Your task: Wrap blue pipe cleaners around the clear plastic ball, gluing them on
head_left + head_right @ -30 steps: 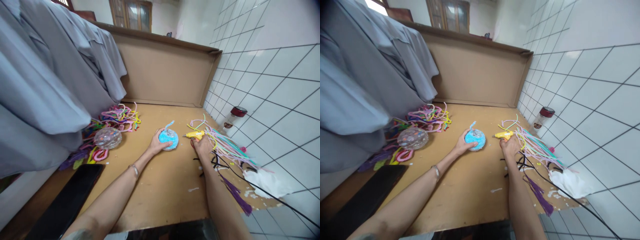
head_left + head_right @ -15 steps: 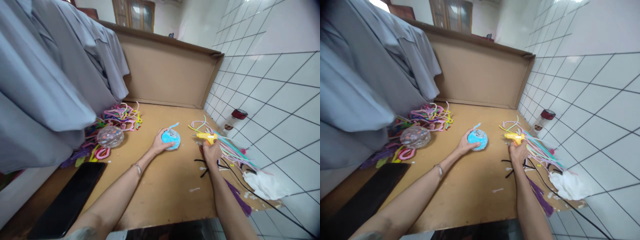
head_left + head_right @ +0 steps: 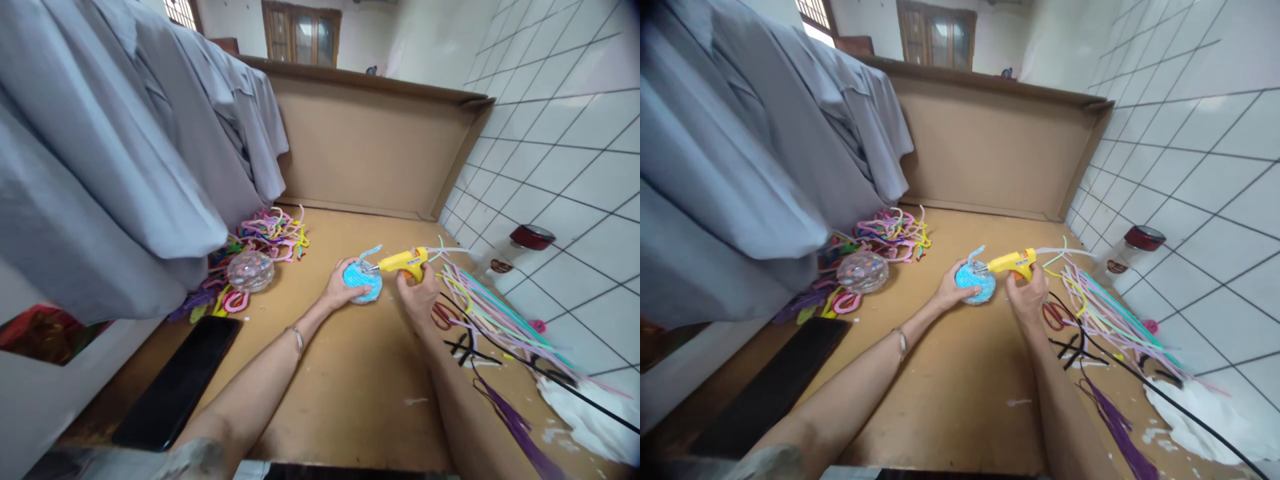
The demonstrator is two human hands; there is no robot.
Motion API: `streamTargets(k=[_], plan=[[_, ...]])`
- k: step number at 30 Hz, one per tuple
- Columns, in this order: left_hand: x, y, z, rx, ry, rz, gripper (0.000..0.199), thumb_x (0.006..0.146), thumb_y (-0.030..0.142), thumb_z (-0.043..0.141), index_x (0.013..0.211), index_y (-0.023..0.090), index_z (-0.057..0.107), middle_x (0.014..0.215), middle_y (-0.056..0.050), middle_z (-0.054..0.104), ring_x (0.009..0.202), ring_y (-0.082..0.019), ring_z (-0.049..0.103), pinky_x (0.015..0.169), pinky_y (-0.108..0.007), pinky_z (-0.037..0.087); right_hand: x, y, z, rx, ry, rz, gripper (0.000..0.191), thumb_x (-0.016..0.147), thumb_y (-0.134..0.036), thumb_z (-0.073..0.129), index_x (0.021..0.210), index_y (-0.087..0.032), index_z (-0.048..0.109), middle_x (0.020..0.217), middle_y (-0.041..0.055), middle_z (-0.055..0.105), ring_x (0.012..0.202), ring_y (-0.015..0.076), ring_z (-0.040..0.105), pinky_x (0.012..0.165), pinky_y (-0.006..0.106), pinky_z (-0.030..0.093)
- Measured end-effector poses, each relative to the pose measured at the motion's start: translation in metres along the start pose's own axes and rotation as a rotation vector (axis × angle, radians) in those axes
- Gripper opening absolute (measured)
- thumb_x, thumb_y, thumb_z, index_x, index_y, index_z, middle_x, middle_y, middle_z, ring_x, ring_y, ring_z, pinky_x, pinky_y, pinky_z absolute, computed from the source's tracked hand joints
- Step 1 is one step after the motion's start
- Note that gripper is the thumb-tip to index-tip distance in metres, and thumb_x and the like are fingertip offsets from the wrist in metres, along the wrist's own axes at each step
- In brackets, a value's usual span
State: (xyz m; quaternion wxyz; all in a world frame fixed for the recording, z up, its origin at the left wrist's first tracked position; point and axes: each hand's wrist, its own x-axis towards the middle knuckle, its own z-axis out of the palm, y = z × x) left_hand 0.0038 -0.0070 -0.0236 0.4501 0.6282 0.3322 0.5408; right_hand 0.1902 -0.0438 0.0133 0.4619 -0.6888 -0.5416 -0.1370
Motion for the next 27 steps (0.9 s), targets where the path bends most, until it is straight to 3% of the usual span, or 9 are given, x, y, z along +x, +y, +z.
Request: streamTargets(k=[8,15,27], plan=[[-0.002,0.007,-0.001,-0.012,-0.088,0.018,0.076,0.052,0.038,0.087,0.119,0.017,0.059,0.122,-0.011,0.06,0.116,-0.029,0.057,0.102,-0.043,0.045,0.001,0.005,-0.006,-0.034,-0.025,-0.151,0.041,0.081,-0.041,0.046,0.111,-0.013,0.053,0.099,0.016,0.065,0.094,0.0288,0.06,0.086,0.04,0.043],[-0.003,0.009,-0.002,0.016,-0.122,0.034,0.075,0.054,0.036,0.086,0.121,0.018,0.059,0.124,-0.011,0.06,0.117,-0.029,0.057,0.102,-0.043,0.044,0.0,0.008,-0.005,-0.037,-0.06,-0.155,0.041,0.082,-0.04,0.045,0.113,-0.014,0.051,0.104,0.0161,0.065,0.097,0.0291,0.058,0.085,0.039,0.043],[-0.002,0.008,-0.001,0.047,-0.128,0.083,0.073,0.054,0.036,0.086,0.12,0.021,0.061,0.122,-0.009,0.06,0.114,-0.028,0.057,0.103,-0.044,0.043,0.003,0.006,-0.012,-0.07,-0.058,-0.203,0.033,0.083,-0.039,0.044,0.107,-0.017,0.052,0.094,0.0119,0.064,0.091,0.0278,0.058,0.083,0.038,0.04]])
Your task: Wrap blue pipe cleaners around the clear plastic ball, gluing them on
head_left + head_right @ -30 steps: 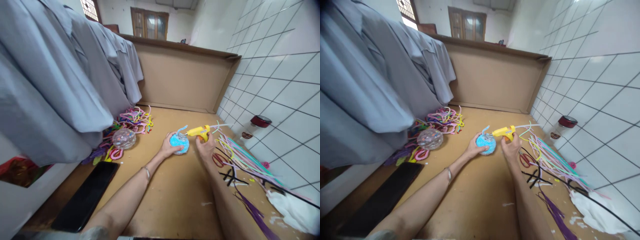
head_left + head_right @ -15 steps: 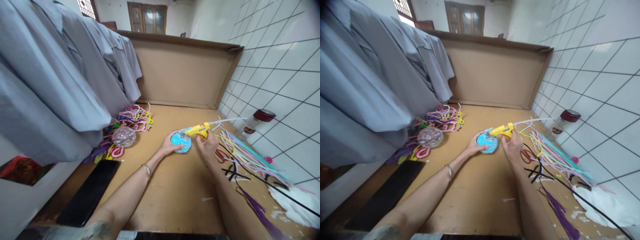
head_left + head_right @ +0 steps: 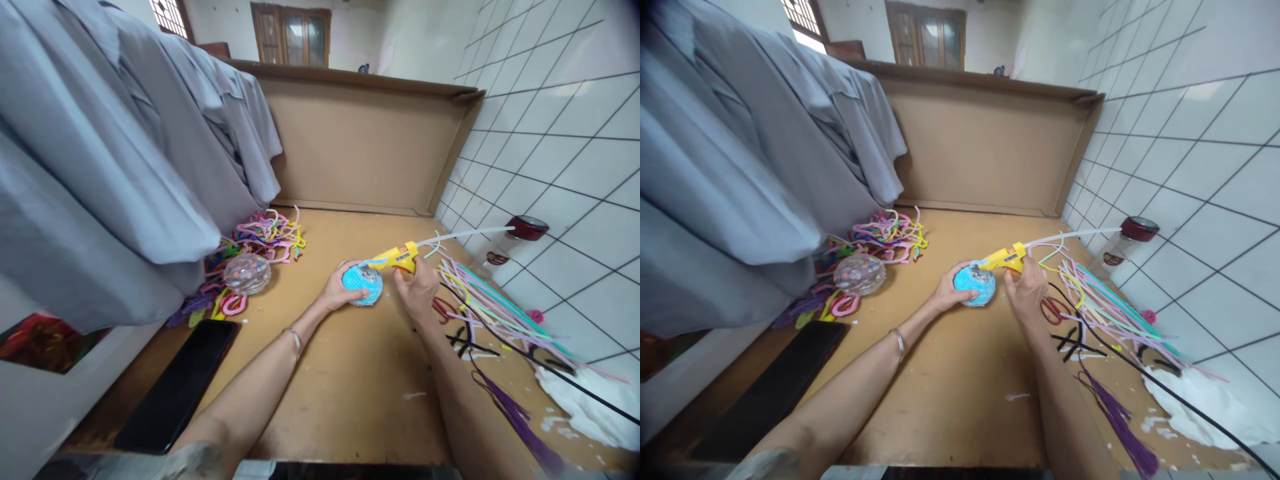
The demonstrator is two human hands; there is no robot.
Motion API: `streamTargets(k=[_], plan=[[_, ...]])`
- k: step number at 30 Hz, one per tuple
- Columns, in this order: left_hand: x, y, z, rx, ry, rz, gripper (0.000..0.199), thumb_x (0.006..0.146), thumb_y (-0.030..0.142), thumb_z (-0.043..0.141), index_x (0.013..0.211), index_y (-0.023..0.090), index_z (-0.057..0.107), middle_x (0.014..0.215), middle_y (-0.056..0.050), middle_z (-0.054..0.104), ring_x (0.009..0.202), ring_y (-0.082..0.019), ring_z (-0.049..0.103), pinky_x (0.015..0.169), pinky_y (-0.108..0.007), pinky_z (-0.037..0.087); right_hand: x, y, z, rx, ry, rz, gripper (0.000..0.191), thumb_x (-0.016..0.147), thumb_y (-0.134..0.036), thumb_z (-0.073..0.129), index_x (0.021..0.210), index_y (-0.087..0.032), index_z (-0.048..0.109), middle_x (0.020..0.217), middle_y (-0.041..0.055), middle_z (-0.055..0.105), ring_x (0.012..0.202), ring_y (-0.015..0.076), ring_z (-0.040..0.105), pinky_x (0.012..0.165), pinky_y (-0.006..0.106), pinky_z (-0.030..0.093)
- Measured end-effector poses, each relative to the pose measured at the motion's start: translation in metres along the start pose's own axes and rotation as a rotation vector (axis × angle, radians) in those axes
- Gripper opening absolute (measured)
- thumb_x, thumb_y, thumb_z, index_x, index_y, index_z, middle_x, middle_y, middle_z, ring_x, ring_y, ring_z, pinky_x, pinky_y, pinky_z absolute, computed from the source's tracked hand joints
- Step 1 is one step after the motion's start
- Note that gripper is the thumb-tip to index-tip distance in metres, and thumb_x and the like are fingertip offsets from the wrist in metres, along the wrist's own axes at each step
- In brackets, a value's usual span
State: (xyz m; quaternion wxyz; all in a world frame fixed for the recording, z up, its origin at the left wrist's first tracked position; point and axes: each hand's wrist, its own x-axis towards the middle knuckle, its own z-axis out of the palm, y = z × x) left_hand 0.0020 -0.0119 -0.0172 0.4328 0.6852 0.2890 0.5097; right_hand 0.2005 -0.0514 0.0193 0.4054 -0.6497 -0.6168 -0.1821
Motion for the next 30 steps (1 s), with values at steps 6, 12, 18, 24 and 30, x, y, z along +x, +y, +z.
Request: streamTargets(k=[6,12,18,24,30], plan=[[0.0,0.0015,-0.0001,0.002,-0.003,0.008,0.072,0.054,0.036,0.085,0.12,0.02,0.061,0.122,-0.009,0.059,0.114,-0.028,0.057,0.103,-0.043,0.043,-0.0003,0.0017,0.0013,0.006,0.008,-0.01,0.032,0.083,-0.038,0.045,0.105,-0.016,0.053,0.092,0.0122,0.063,0.091,0.0276,0.057,0.082,0.038,0.04],[-0.0007,0.0014,0.0,0.02,-0.007,0.006,0.072,0.055,0.036,0.085,0.121,0.022,0.061,0.122,-0.009,0.059,0.113,-0.028,0.057,0.102,-0.043,0.044,-0.0009,0.0029,0.0019,0.007,0.023,-0.02,0.032,0.082,-0.037,0.046,0.106,-0.016,0.053,0.093,0.0121,0.063,0.091,0.0275,0.057,0.082,0.038,0.04],[-0.0004,0.0015,0.0004,0.023,-0.005,0.018,0.071,0.055,0.035,0.085,0.121,0.022,0.061,0.122,-0.009,0.06,0.114,-0.028,0.057,0.102,-0.044,0.043,-0.0014,0.0024,0.0014,0.014,0.024,-0.036,0.031,0.083,-0.036,0.046,0.106,-0.016,0.053,0.093,0.0116,0.063,0.09,0.0271,0.057,0.081,0.038,0.04],[-0.0002,0.0022,0.0011,0.017,-0.007,0.014,0.071,0.055,0.036,0.085,0.12,0.022,0.061,0.122,-0.009,0.059,0.115,-0.029,0.057,0.102,-0.044,0.043,-0.0009,-0.0003,0.0,0.001,0.007,-0.024,0.031,0.083,-0.036,0.045,0.106,-0.016,0.054,0.094,0.0119,0.064,0.091,0.0271,0.057,0.082,0.037,0.04],[0.0002,0.0025,0.0013,0.005,-0.01,0.033,0.071,0.054,0.036,0.085,0.12,0.021,0.062,0.122,-0.009,0.059,0.116,-0.029,0.056,0.104,-0.044,0.043,0.0003,-0.0019,-0.0023,0.005,0.009,-0.021,0.03,0.082,-0.035,0.044,0.103,-0.016,0.054,0.092,0.0121,0.064,0.09,0.027,0.057,0.082,0.037,0.04]])
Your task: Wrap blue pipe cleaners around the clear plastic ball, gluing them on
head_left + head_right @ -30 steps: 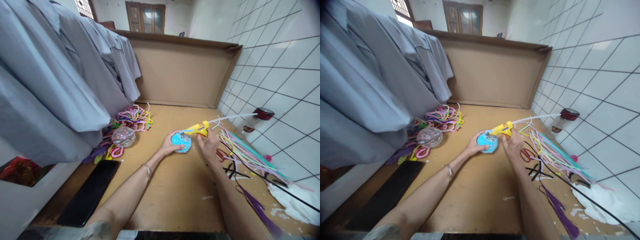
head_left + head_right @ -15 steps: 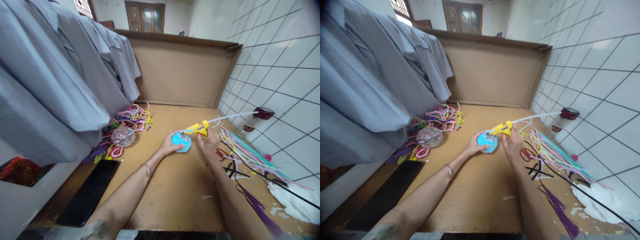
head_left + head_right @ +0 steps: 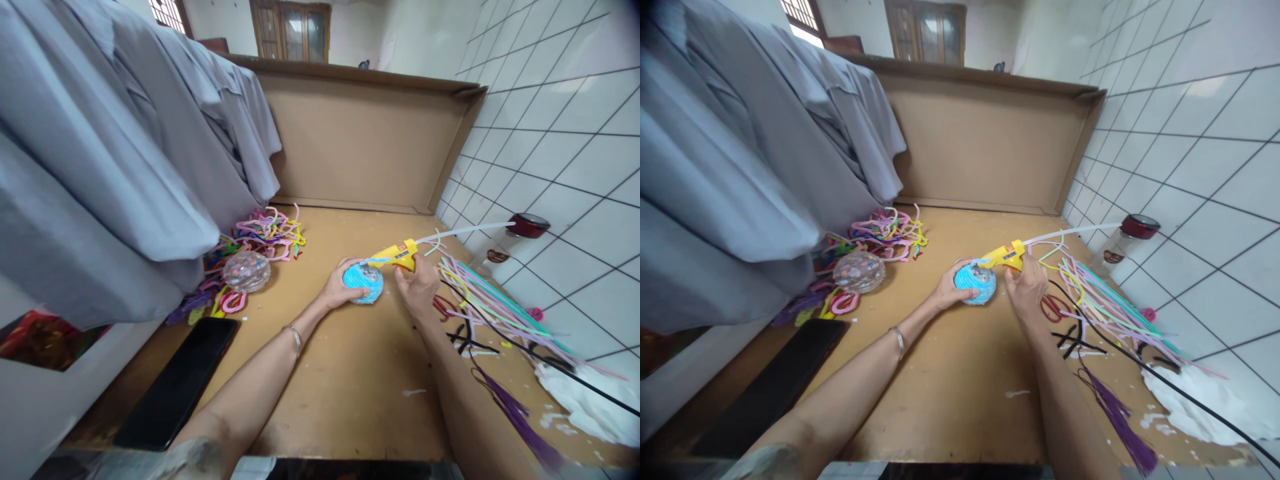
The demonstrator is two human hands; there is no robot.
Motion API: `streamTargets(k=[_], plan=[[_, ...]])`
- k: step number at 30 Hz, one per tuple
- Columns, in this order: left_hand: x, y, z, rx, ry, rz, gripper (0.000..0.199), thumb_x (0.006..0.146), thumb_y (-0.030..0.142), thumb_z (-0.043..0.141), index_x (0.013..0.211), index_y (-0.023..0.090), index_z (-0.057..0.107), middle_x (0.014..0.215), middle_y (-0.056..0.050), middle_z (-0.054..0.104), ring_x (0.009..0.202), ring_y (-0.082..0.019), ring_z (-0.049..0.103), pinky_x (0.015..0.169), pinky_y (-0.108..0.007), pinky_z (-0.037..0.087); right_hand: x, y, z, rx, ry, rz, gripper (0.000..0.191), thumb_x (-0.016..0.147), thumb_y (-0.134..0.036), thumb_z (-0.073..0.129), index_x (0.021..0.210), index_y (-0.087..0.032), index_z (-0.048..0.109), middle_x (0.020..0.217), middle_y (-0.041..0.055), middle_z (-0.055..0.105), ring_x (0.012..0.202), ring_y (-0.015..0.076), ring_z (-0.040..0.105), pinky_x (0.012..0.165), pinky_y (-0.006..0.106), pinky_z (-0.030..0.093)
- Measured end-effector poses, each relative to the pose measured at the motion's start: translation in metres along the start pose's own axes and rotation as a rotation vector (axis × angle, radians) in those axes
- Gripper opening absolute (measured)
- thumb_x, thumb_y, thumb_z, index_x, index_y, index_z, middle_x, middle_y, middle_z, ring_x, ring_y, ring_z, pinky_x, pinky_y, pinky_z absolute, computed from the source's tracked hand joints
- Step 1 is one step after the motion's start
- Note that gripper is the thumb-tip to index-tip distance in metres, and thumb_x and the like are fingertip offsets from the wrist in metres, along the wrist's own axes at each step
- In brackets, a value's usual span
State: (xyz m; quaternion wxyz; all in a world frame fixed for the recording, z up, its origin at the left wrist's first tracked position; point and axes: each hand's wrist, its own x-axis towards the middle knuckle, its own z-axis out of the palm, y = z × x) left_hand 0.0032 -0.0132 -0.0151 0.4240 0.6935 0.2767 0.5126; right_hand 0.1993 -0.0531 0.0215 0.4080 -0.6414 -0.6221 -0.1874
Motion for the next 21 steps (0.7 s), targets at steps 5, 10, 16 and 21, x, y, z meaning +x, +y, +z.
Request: streamTargets(k=[5,10,16,21], plan=[[0.0,-0.0002,0.0001,0.011,-0.009,0.006,0.071,0.055,0.036,0.085,0.12,0.021,0.062,0.122,-0.009,0.059,0.116,-0.029,0.056,0.104,-0.044,0.043,0.0004,0.0032,0.0011,-0.017,0.033,-0.02,0.028,0.081,-0.035,0.046,0.101,-0.018,0.054,0.089,0.0101,0.065,0.087,0.0259,0.058,0.08,0.036,0.039],[-0.0001,0.0012,0.0002,0.021,-0.009,0.01,0.071,0.054,0.037,0.085,0.12,0.02,0.061,0.122,-0.009,0.059,0.115,-0.028,0.056,0.104,-0.043,0.043,0.0013,0.006,0.0019,0.016,0.129,-0.103,0.022,0.08,-0.033,0.05,0.096,-0.019,0.055,0.083,0.008,0.065,0.079,0.0249,0.057,0.074,0.035,0.039],[-0.0006,0.0037,-0.0001,0.021,-0.007,-0.012,0.071,0.055,0.038,0.084,0.121,0.02,0.061,0.122,-0.009,0.059,0.114,-0.027,0.057,0.102,-0.041,0.043,0.0027,0.0057,0.0006,0.028,0.167,-0.101,0.018,0.078,-0.031,0.05,0.092,-0.02,0.054,0.079,0.0073,0.064,0.076,0.0244,0.056,0.072,0.035,0.038],[-0.0008,0.0028,0.0002,0.018,-0.006,-0.001,0.071,0.055,0.038,0.084,0.121,0.021,0.061,0.123,-0.009,0.058,0.115,-0.027,0.056,0.103,-0.042,0.043,0.0015,0.0046,0.0008,0.047,0.158,-0.094,0.019,0.078,-0.032,0.05,0.093,-0.02,0.054,0.081,0.0071,0.064,0.076,0.0242,0.056,0.073,0.035,0.038]])
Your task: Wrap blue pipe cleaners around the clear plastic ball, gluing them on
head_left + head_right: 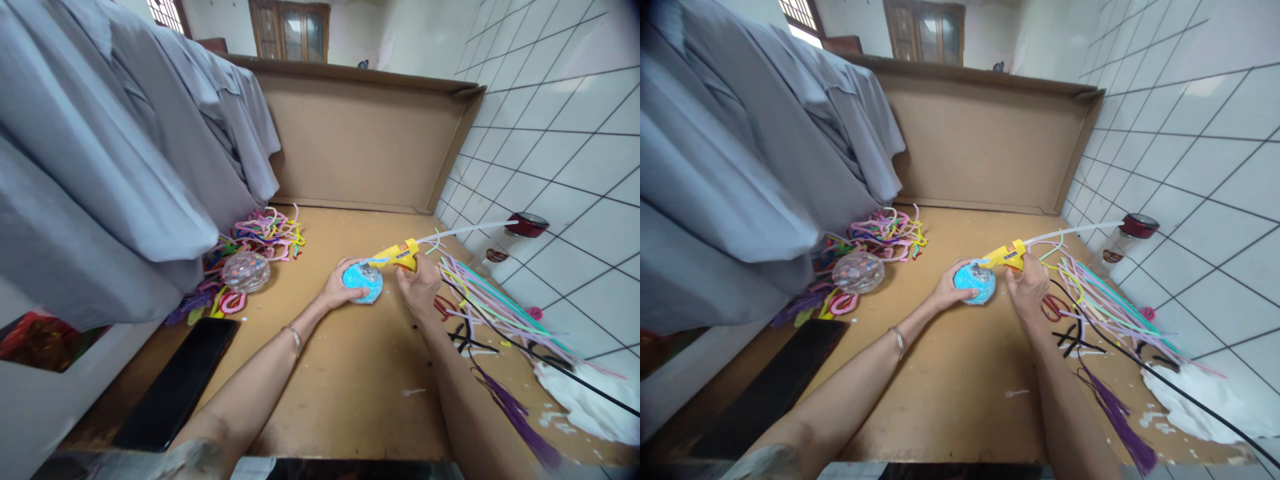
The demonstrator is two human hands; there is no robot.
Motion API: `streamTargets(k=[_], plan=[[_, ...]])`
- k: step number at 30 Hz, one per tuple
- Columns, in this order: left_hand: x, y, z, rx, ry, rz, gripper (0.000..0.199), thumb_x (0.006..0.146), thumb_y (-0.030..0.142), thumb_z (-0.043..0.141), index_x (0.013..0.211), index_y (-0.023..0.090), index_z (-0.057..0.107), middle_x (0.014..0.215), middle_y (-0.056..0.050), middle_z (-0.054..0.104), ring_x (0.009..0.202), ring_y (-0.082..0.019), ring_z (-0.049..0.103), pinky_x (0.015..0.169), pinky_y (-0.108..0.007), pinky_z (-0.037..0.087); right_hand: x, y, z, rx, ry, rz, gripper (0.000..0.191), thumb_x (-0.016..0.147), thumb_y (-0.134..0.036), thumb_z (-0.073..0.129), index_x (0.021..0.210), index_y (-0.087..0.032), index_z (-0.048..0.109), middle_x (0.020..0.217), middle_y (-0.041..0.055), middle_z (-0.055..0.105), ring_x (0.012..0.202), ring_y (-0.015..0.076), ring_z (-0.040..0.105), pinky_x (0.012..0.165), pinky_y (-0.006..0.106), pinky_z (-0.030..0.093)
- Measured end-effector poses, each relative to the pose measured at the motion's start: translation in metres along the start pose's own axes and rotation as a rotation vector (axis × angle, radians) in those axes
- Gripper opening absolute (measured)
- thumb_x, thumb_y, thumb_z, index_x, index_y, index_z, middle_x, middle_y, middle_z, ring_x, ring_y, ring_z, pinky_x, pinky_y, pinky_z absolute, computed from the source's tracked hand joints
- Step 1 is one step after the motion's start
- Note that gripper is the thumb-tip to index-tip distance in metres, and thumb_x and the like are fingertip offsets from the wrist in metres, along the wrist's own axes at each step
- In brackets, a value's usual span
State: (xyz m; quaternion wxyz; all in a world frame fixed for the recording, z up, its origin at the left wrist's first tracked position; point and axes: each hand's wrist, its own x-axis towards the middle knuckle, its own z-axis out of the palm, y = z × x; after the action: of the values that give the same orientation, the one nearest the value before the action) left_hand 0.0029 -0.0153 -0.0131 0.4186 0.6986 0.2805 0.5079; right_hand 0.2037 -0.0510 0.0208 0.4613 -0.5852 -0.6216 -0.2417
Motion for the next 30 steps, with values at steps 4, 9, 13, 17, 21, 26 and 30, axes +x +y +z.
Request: streamTargets(k=[4,9,13,17,21,26,30], plan=[[0.0006,-0.0013,0.0004,-0.009,0.001,0.028,0.071,0.055,0.038,0.084,0.12,0.02,0.061,0.121,-0.009,0.058,0.115,-0.028,0.056,0.104,-0.043,0.042,-0.0009,-0.0001,0.0004,0.004,-0.009,0.004,0.021,0.079,-0.032,0.051,0.095,-0.019,0.054,0.082,0.0076,0.064,0.078,0.0246,0.056,0.073,0.035,0.038],[0.0011,-0.0016,0.0005,-0.006,-0.001,0.029,0.071,0.055,0.038,0.084,0.12,0.02,0.061,0.121,-0.009,0.058,0.115,-0.028,0.056,0.104,-0.044,0.042,-0.0006,0.0006,0.0013,0.005,-0.011,0.007,0.02,0.079,-0.031,0.05,0.095,-0.019,0.055,0.082,0.0077,0.064,0.078,0.0244,0.056,0.074,0.035,0.038],[0.0007,-0.0011,0.0002,0.006,-0.002,0.024,0.071,0.055,0.037,0.084,0.12,0.02,0.061,0.122,-0.009,0.058,0.115,-0.028,0.056,0.104,-0.044,0.042,-0.0006,0.0004,0.0013,-0.011,0.001,-0.005,0.02,0.08,-0.031,0.049,0.095,-0.019,0.055,0.081,0.0077,0.064,0.078,0.0246,0.056,0.073,0.034,0.038],[0.0004,-0.0005,0.0001,0.003,0.001,0.027,0.07,0.055,0.036,0.085,0.119,0.02,0.062,0.122,-0.009,0.058,0.115,-0.028,0.056,0.104,-0.045,0.042,-0.0007,0.0001,0.0003,-0.021,0.007,-0.01,0.021,0.081,-0.032,0.049,0.097,-0.019,0.055,0.082,0.0074,0.064,0.078,0.0245,0.056,0.073,0.035,0.038],[0.0004,0.0002,0.0002,0.0,-0.002,0.021,0.07,0.055,0.036,0.085,0.119,0.021,0.062,0.122,-0.009,0.058,0.115,-0.028,0.056,0.104,-0.044,0.042,0.0001,0.0002,-0.0009,-0.016,0.011,-0.015,0.021,0.079,-0.029,0.05,0.097,-0.019,0.056,0.082,0.0078,0.064,0.078,0.0244,0.056,0.073,0.035,0.038],[0.0006,-0.0004,0.0003,-0.003,-0.004,0.03,0.07,0.055,0.037,0.084,0.119,0.021,0.062,0.122,-0.009,0.058,0.115,-0.028,0.056,0.104,-0.045,0.042,0.0016,-0.0006,-0.0021,-0.008,0.018,-0.014,0.02,0.079,-0.029,0.05,0.095,-0.019,0.056,0.081,0.0077,0.064,0.077,0.0244,0.056,0.071,0.034,0.038],[0.0008,-0.0014,0.0003,-0.007,-0.002,0.036,0.07,0.055,0.037,0.084,0.119,0.021,0.061,0.121,-0.009,0.058,0.115,-0.028,0.056,0.104,-0.044,0.042,0.0018,-0.0019,-0.0015,-0.009,0.023,0.006,0.018,0.078,-0.03,0.05,0.092,-0.02,0.055,0.08,0.0064,0.064,0.076,0.0239,0.056,0.072,0.034,0.039]])
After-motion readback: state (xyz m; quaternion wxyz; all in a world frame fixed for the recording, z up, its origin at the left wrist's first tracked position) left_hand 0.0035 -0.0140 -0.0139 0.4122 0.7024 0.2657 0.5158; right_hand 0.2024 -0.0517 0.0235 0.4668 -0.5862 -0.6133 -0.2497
